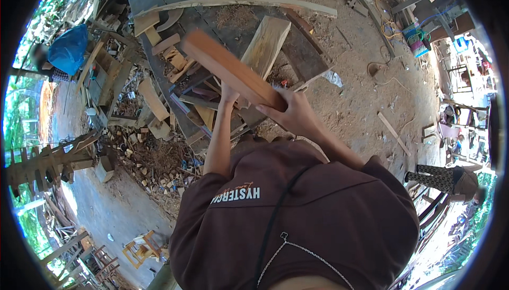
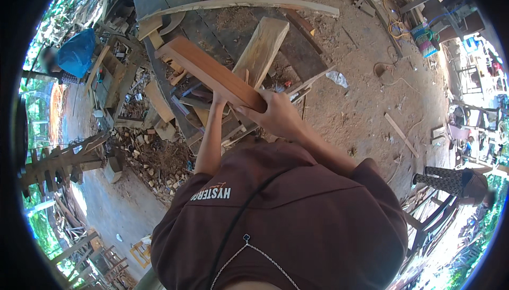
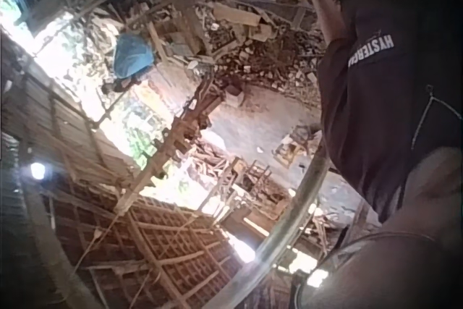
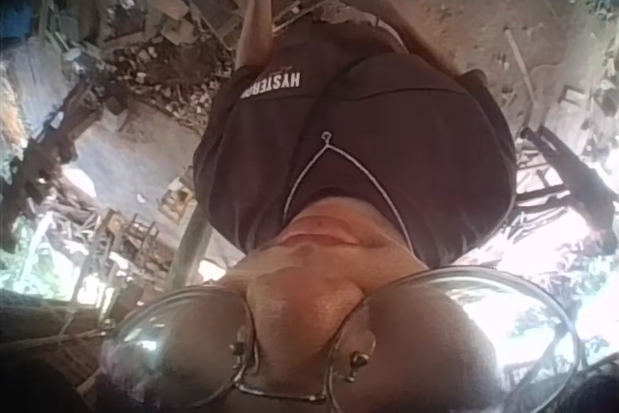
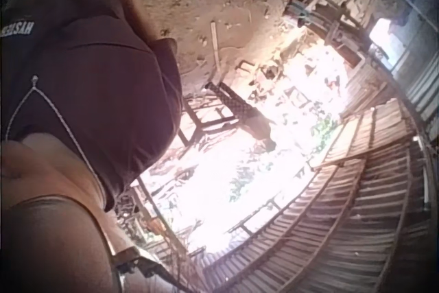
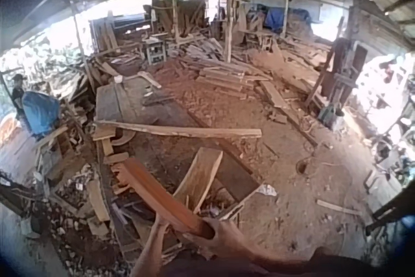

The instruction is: The recorder uses a hand chisel to shape or clean a piece of wood in a workshop.

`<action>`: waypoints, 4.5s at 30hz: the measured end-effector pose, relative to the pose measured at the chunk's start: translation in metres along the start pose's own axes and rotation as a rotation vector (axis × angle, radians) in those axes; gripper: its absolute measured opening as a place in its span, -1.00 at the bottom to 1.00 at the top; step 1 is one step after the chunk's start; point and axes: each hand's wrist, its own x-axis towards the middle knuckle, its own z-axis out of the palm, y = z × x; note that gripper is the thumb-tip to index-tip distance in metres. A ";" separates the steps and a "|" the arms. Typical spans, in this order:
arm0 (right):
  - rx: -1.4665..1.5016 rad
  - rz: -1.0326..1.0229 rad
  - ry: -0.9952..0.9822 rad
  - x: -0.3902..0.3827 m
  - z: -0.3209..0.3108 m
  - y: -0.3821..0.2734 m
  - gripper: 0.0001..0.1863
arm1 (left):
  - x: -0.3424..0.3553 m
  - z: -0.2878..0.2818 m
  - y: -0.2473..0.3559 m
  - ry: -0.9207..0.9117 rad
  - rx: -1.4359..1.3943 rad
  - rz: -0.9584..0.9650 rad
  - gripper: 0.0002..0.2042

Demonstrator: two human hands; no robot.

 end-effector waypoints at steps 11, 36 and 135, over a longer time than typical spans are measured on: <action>0.099 0.032 -0.109 -0.007 0.000 -0.004 -0.48 | 0.001 0.004 0.015 -0.024 -0.104 -0.095 -0.81; -0.048 0.178 -0.122 -0.003 0.006 0.013 -0.53 | 0.001 0.003 0.044 -0.142 -0.300 -0.122 -0.87; -0.034 0.444 0.209 -0.033 -0.015 0.115 -0.36 | -0.002 0.012 0.094 0.392 -0.219 -0.143 -0.93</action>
